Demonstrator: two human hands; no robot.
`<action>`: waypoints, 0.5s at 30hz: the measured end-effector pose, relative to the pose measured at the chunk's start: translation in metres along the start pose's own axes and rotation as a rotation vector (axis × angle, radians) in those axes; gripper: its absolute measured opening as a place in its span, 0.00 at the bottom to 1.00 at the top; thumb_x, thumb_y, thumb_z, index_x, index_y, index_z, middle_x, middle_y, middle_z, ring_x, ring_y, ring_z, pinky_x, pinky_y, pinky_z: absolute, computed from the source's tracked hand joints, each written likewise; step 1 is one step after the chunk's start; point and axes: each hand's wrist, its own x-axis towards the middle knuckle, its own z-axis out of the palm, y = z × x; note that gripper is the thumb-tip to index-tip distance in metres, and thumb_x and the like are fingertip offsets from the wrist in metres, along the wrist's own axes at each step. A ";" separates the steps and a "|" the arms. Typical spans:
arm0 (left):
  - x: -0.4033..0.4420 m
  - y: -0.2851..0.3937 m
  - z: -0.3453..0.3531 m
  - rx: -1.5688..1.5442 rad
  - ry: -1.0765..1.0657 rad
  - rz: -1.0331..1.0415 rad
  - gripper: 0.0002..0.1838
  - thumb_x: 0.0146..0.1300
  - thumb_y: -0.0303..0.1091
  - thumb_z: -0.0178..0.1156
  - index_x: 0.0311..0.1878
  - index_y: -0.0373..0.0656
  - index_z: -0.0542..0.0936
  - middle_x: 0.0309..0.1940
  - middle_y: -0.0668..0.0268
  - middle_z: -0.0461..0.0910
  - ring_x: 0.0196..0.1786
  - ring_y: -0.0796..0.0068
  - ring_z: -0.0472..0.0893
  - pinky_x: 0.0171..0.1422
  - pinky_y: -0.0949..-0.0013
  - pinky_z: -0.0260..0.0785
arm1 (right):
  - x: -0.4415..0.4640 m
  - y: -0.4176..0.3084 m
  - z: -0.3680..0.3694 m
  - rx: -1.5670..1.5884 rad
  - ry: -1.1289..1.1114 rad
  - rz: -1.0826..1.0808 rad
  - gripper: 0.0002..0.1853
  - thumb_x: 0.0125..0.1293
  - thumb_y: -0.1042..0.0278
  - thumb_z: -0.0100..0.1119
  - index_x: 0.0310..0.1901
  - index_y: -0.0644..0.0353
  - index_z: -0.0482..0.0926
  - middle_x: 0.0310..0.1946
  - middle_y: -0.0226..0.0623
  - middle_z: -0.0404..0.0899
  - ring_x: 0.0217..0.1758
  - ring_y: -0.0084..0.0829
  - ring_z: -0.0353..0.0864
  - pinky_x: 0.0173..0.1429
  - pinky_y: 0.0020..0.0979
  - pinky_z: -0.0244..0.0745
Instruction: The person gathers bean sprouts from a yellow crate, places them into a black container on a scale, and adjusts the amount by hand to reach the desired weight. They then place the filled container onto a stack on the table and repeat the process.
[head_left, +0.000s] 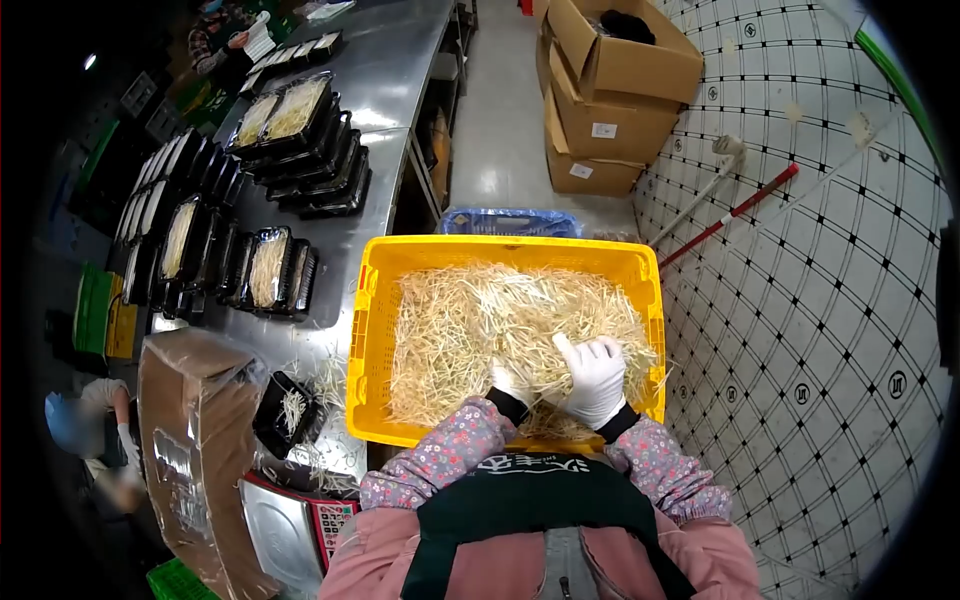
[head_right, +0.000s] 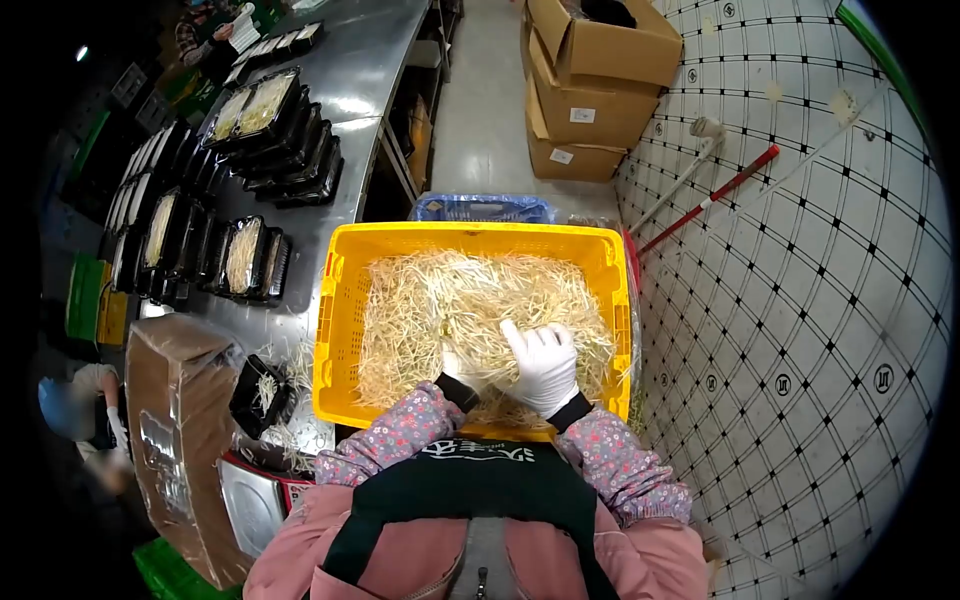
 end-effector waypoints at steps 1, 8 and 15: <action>0.004 0.008 -0.016 0.112 -0.286 0.043 0.40 0.69 0.69 0.38 0.70 0.46 0.67 0.68 0.58 0.70 0.68 0.53 0.69 0.73 0.46 0.59 | 0.005 -0.008 -0.003 -0.039 0.039 -0.018 0.44 0.40 0.43 0.72 0.60 0.59 0.74 0.34 0.33 0.75 0.41 0.37 0.75 0.60 0.44 0.61; 0.022 0.101 -0.064 0.338 0.171 0.240 0.39 0.69 0.68 0.39 0.74 0.51 0.63 0.72 0.60 0.66 0.71 0.53 0.66 0.75 0.42 0.54 | -0.006 -0.065 0.030 0.060 -0.310 -0.035 0.52 0.53 0.37 0.66 0.73 0.61 0.58 0.63 0.53 0.69 0.64 0.52 0.67 0.73 0.53 0.50; -0.089 0.126 -0.095 0.468 0.488 0.415 0.40 0.70 0.61 0.47 0.79 0.56 0.49 0.81 0.68 0.43 0.82 0.56 0.40 0.78 0.36 0.29 | 0.003 -0.041 0.016 0.678 -0.609 -0.022 0.28 0.65 0.40 0.60 0.55 0.55 0.81 0.39 0.41 0.87 0.41 0.39 0.87 0.47 0.35 0.80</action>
